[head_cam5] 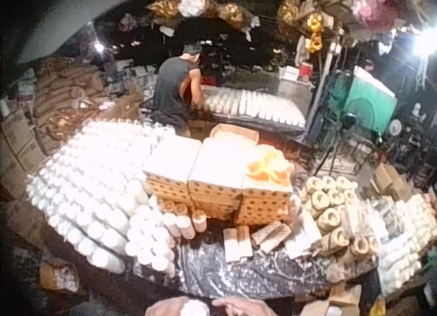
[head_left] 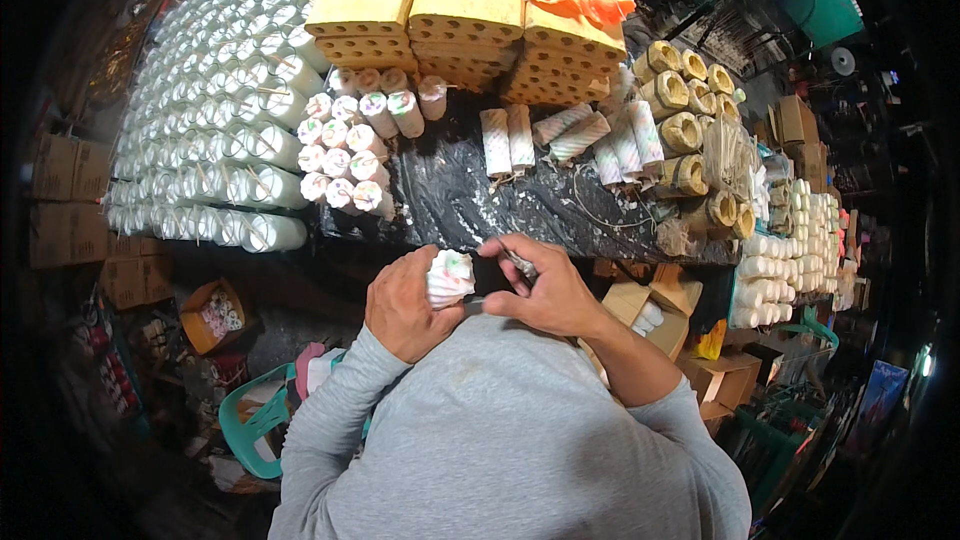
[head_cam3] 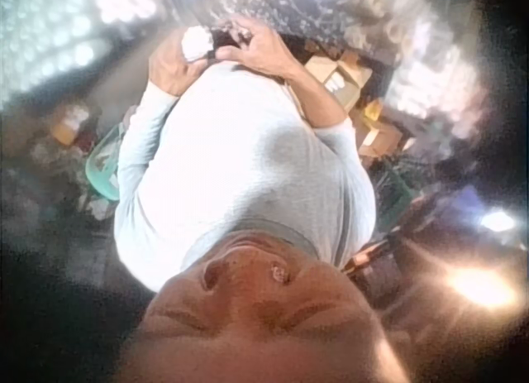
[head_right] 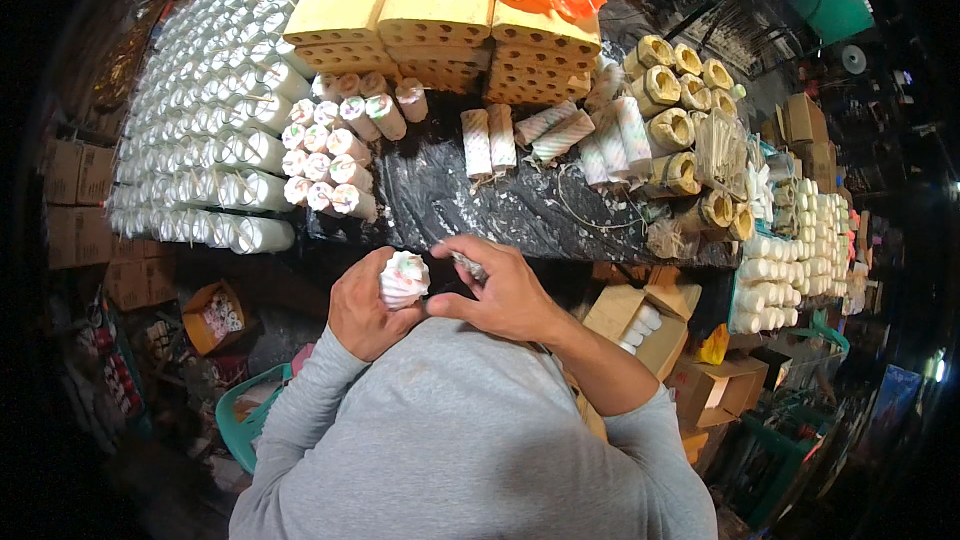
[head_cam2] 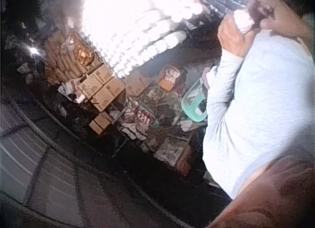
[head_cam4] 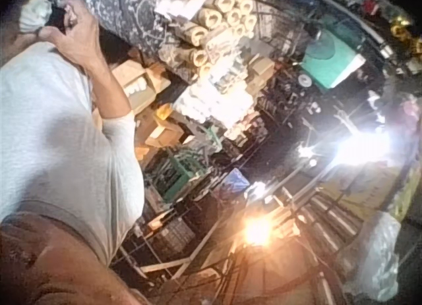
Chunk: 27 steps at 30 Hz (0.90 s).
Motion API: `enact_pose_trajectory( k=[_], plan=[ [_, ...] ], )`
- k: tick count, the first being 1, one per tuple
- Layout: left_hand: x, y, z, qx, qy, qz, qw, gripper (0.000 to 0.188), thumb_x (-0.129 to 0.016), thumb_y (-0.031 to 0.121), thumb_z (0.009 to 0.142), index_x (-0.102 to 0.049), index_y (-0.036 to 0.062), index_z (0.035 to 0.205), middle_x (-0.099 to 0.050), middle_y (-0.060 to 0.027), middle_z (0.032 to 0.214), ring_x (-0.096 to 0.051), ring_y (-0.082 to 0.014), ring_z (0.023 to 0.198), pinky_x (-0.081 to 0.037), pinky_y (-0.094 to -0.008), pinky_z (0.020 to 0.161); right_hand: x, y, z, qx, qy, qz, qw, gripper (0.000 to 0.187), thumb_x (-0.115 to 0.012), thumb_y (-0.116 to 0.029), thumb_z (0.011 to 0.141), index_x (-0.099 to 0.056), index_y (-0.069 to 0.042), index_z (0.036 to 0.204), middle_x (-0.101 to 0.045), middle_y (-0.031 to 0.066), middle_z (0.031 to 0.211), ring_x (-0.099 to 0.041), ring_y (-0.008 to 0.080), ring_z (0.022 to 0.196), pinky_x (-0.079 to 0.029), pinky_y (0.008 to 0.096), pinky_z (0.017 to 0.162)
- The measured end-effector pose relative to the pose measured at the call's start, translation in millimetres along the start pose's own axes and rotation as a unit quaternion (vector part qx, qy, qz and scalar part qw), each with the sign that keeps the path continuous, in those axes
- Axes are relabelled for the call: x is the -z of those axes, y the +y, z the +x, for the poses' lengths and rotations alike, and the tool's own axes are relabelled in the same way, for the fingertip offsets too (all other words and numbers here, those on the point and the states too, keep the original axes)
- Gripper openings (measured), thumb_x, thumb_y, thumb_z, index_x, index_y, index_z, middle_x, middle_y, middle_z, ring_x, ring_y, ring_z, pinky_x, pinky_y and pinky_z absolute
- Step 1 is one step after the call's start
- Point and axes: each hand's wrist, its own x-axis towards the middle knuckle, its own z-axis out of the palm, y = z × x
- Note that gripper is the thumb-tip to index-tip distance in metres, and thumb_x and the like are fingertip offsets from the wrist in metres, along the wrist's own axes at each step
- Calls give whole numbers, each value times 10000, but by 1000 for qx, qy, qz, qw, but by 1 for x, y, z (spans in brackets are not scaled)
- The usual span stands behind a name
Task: The person holds a cylindrical firework shell and repeatedly inserts a thin fuse into its top opening. They adjust the fuse with both hands, then place the shell on a table among many similar shells and wooden trays before picking up another shell to repeat the process.
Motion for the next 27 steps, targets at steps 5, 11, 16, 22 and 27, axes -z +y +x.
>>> enact_pose_trajectory(
  k=[5, 11, 16, 22, 27],
  plan=[
    [-1, -5, 3, -26, -55, -21, 998, 669, -853, 162, 712, -619, -59, 1298, -720, -243, 1036, -720, -450, 927, -586, -526, 824, -12, 14, 28, 89, -17, 19, 996, 281, -841, -191, 971, -759, -17, 1176, -688, 63, 977, -631, 154, 858, -521, 315, 802],
    [-7, -9, 3, -11, -53, -29, 998, 684, -847, 170, 717, -598, -51, 1315, -720, -244, 1032, -716, -459, 932, -585, -532, 824, -29, 35, 25, 113, 39, 10, 993, 295, -758, -224, 1041, -726, 14, 1214, -741, 135, 1033, -682, 178, 899, -547, 345, 821],
    [-8, -6, 2, -1, -56, 3, 998, 669, -863, 140, 699, -609, -45, 1289, -720, -219, 1035, -724, -437, 936, -588, -505, 820, -30, 36, 24, 41, 29, 98, 994, 292, -741, -236, 1065, -720, 21, 1202, -744, 128, 982, -655, 142, 852, -549, 328, 777],
    [-1, 9, 7, -57, -7, 138, 989, 595, -903, 183, 725, -633, -11, 1218, -666, -149, 947, -666, -359, 879, -484, -473, 769, -25, 22, 17, -4, 31, 46, 998, 255, -794, -194, 1020, -737, 30, 1127, -747, 128, 973, -641, 134, 839, -544, 334, 777],
    [5, 17, 10, -67, -23, 181, 981, 517, -908, 185, 734, -633, 18, 1138, -637, -129, 900, -642, -331, 836, -444, -463, 740, -22, 19, 19, 81, 14, -9, 997, 239, -783, -172, 1015, -721, 24, 1137, -741, 164, 999, -711, 266, 889, -558, 394, 801]
  ],
)
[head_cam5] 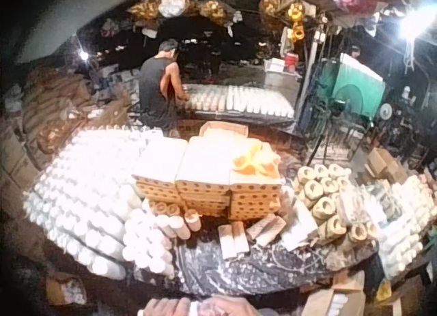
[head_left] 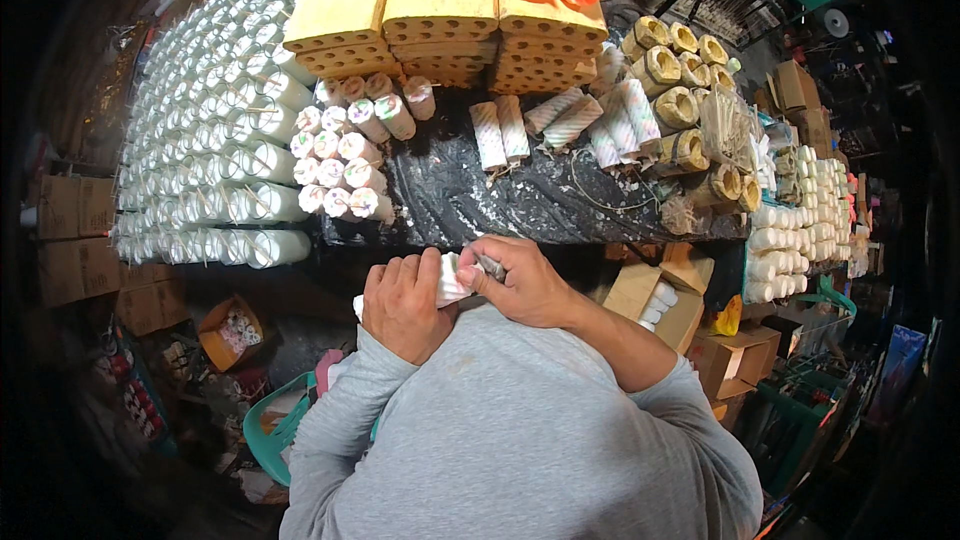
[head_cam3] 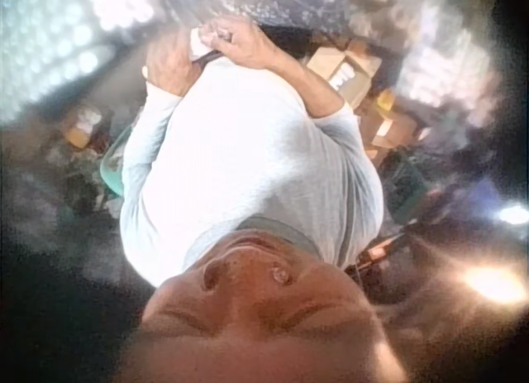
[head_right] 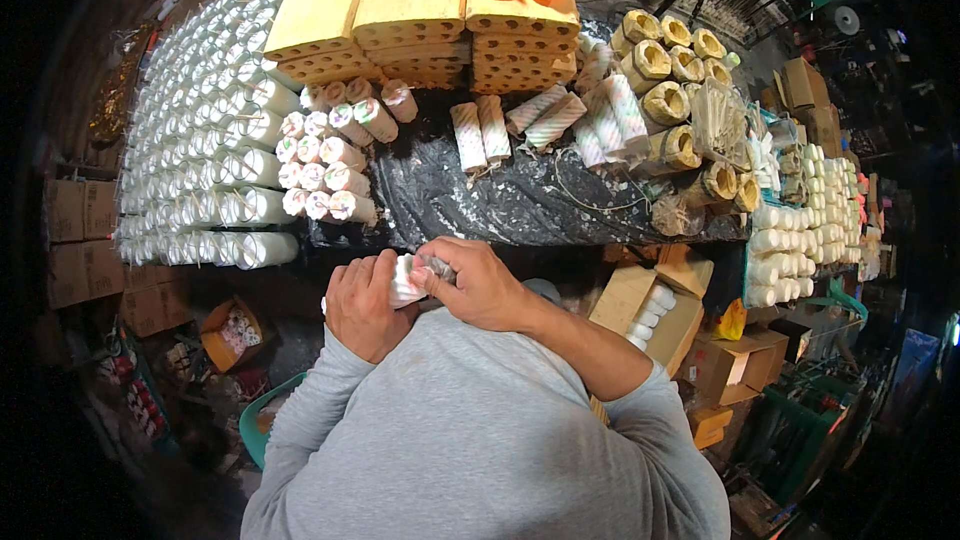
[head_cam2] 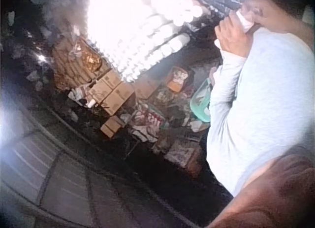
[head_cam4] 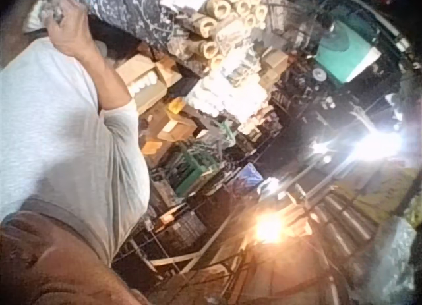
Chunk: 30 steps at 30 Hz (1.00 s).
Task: The person holds a cylindrical firework shell and repeatedly inserts a thin fuse into its top opening. They adjust the fuse with both hands, then place the shell on a table among many similar shells and wooden trays before picking up another shell to repeat the process.
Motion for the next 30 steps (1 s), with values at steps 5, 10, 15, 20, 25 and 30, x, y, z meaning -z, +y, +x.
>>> enact_pose_trajectory(
  k=[5, 10, 15, 20, 25, 30],
  plan=[
    [-3, -3, -1, 5, -1, 3, 1000, 570, -920, 206, 717, -635, 16, 1173, -656, -140, 927, -658, -337, 858, -459, -465, 749, 2, 7, 0, 38, -17, -38, 998, 228, -748, -132, 1017, -685, 30, 1166, -724, 200, 1013, -715, 367, 927, -561, 440, 817],
    [-12, -21, -2, 18, -89, -98, 991, 684, -917, 216, 700, -623, 6, 1281, -710, -192, 1030, -700, -402, 953, -534, -500, 836, 11, 29, 7, -74, -80, 109, 988, 185, -751, -134, 1037, -696, 28, 1104, -681, 71, 820, -625, 171, 725, -514, 341, 676],
    [-18, -23, -3, 54, -114, -165, 978, 679, -886, 199, 705, -621, 7, 1300, -727, -224, 1076, -717, -444, 981, -570, -526, 862, 12, 41, 17, -221, -95, 335, 911, 208, -760, -168, 1061, -681, -19, 1182, -638, -18, 839, -513, 47, 658, -421, 237, 578],
    [-21, -19, 2, 146, -78, -225, 960, 606, -851, 153, 734, -627, -19, 1270, -747, -244, 1008, -752, -457, 934, -605, -515, 823, 23, 20, -1, -51, -8, 8, 999, 460, -547, -434, 1165, -626, 6, 1276, -698, 80, 891, -667, 222, 798, -529, 422, 736],
    [-26, -18, 4, 138, -66, -226, 962, 613, -858, 150, 727, -623, -29, 1264, -749, -257, 1006, -754, -469, 927, -609, -515, 818, 33, 2, -17, -64, -98, -100, 988, 451, -521, -426, 1161, -737, -30, 1165, -732, 202, 1012, -705, 415, 939, -549, 488, 846],
    [-25, -11, 7, 87, -11, -140, 986, 617, -861, 146, 713, -625, -41, 1252, -721, -208, 1008, -716, -425, 952, -563, -500, 832, 29, 2, -15, -75, -107, -143, 981, 436, -535, -425, 1156, -736, -38, 1148, -734, 192, 963, -708, 417, 897, -548, 500, 808]
  ],
)
